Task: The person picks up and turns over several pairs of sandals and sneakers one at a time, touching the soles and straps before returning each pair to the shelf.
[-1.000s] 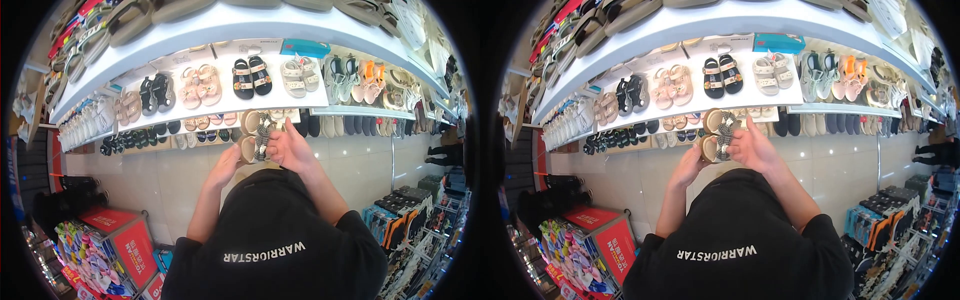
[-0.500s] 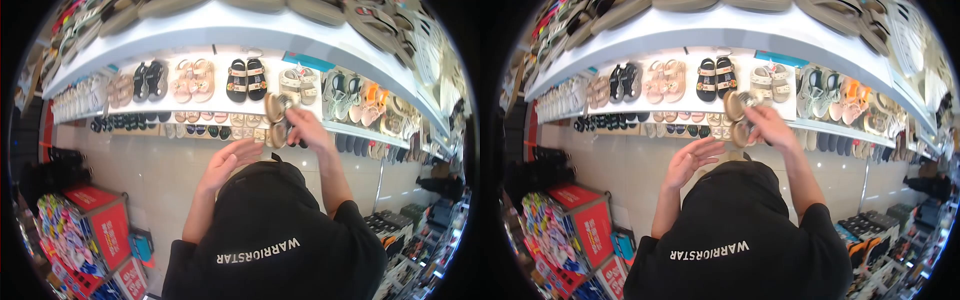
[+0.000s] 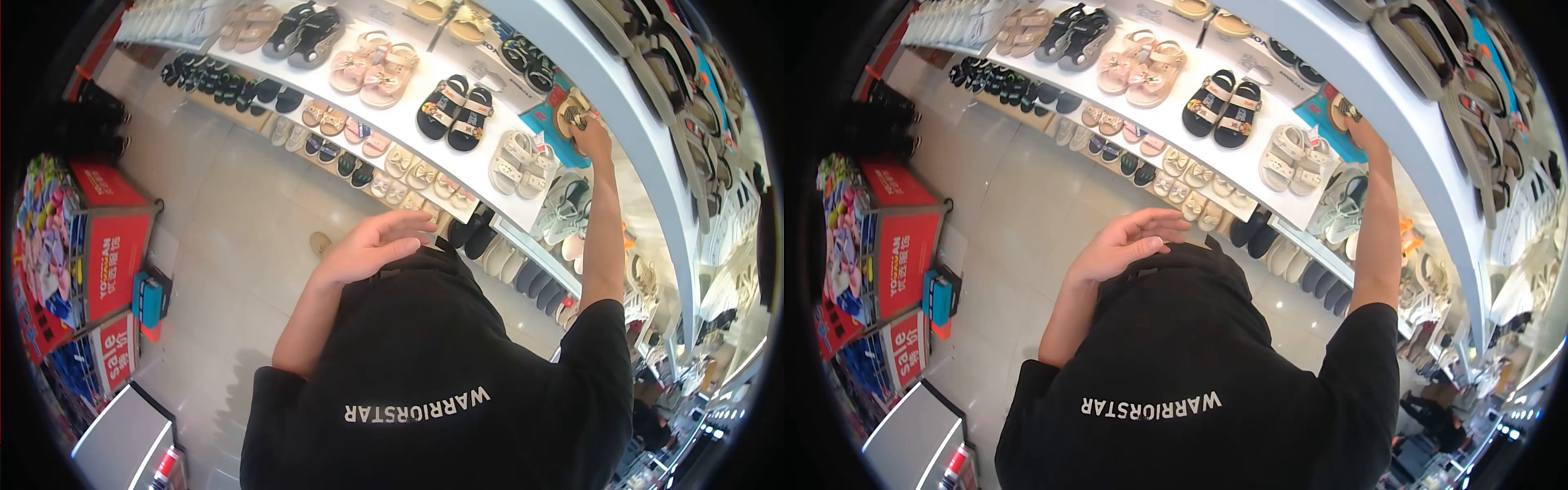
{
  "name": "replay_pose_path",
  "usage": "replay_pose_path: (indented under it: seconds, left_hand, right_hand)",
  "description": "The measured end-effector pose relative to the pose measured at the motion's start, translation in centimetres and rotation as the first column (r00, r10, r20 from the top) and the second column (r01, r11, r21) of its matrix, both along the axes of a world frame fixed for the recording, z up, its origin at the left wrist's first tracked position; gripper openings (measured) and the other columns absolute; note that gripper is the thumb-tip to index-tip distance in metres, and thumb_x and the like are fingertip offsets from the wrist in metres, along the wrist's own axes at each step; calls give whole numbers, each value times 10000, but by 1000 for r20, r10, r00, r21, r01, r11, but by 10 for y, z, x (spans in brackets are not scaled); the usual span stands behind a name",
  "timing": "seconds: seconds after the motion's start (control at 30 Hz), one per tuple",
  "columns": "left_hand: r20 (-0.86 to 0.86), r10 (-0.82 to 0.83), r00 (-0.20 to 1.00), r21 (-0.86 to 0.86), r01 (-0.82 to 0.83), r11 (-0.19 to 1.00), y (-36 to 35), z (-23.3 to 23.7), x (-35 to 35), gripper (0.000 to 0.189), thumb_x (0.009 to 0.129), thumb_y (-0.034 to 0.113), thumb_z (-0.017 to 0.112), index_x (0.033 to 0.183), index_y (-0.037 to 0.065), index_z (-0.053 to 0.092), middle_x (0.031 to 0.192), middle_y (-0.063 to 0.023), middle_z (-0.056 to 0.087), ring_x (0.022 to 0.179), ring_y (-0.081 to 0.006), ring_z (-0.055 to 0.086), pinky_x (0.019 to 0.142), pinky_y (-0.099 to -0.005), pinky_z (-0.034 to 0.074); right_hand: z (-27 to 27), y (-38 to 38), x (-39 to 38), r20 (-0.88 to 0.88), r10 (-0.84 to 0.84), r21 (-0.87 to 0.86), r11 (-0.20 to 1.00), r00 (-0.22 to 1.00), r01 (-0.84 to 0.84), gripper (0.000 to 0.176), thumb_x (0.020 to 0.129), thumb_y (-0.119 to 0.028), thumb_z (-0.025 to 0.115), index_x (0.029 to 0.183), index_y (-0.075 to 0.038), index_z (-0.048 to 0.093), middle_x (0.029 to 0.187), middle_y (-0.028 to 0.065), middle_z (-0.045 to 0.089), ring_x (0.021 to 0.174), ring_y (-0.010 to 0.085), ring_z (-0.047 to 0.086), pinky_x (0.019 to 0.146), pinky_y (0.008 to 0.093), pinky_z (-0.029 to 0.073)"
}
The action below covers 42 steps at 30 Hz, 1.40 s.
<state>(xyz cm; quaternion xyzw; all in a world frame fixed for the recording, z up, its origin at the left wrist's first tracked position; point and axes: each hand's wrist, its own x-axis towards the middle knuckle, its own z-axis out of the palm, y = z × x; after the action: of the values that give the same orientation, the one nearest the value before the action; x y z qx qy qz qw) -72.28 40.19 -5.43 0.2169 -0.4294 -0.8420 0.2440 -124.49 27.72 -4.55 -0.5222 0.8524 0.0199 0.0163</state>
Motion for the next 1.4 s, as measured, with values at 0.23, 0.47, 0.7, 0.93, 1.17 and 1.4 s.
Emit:
replay_pose_path:
  seconds: [0.23, 0.47, 0.7, 0.93, 1.17, 1.4]
  left_hand:
    - [16, 63, 998, 16, -64, 998, 12, -3, 8, 444, 980, 104, 582, 1390, -21, 466, 1315, -146, 586, 1198, -219, 579, 1029, -355, 455]
    - [51, 43, 998, -41, -41, 998, 15, 1, 5, 454, 994, 149, 562, 1407, -2, 449, 1346, -149, 566, 1194, -228, 584, 971, -341, 476]
    - [25, 141, 990, -1, -141, 990, 32, 3, 34, 458, 971, 144, 612, 1371, -28, 471, 1281, -153, 602, 1186, -204, 569, 987, -339, 480]
    - [44, 140, 989, 30, -142, 989, 31, -7, 94, 471, 1001, 180, 557, 1425, 12, 438, 1362, -149, 553, 1207, -226, 575, 990, -348, 475]
    - [53, 61, 997, 49, -63, 997, -1, -9, 160, 484, 1008, 190, 542, 1438, 6, 417, 1390, -153, 526, 1218, -238, 569, 988, -352, 477]
    - [-248, 332, 910, 144, -304, 942, -27, -34, 201, 755, 856, 354, 735, 1435, 0, 404, 1386, -166, 529, 1240, -255, 556, 1025, -376, 463]
  right_hand:
    - [-1, -6, -9, -123, 177, -5, 984, 977, -179, 596, 753, -401, 707, 1219, -36, 631, 1103, 199, 689, 1028, 341, 667, 884, 418, 517]
    - [5, -97, 33, -26, 374, -285, 886, 927, -366, 667, 821, -409, 709, 1327, -14, 529, 1034, 229, 690, 869, 282, 706, 800, 382, 541]
    - [-22, -149, 83, 46, 220, -43, 975, 974, -218, 642, 874, -447, 644, 1397, -107, 489, 928, 192, 706, 609, 258, 690, 643, 379, 549]
    - [-11, -129, 90, 157, 25, -205, 979, 987, 8, 607, 882, -468, 628, 1332, -65, 576, 892, 165, 720, 737, 336, 695, 767, 406, 536]
    - [40, 8, 282, 243, 444, -626, 751, 862, -211, 237, 932, -250, 655, 1007, -26, 631, 601, 26, 565, 464, 97, 524, 447, 270, 408]
    - [14, 113, 501, 460, 766, -531, 643, 449, -552, 437, 635, -178, 804, 1047, -105, 681, 854, 103, 673, 630, 251, 651, 559, 370, 530]
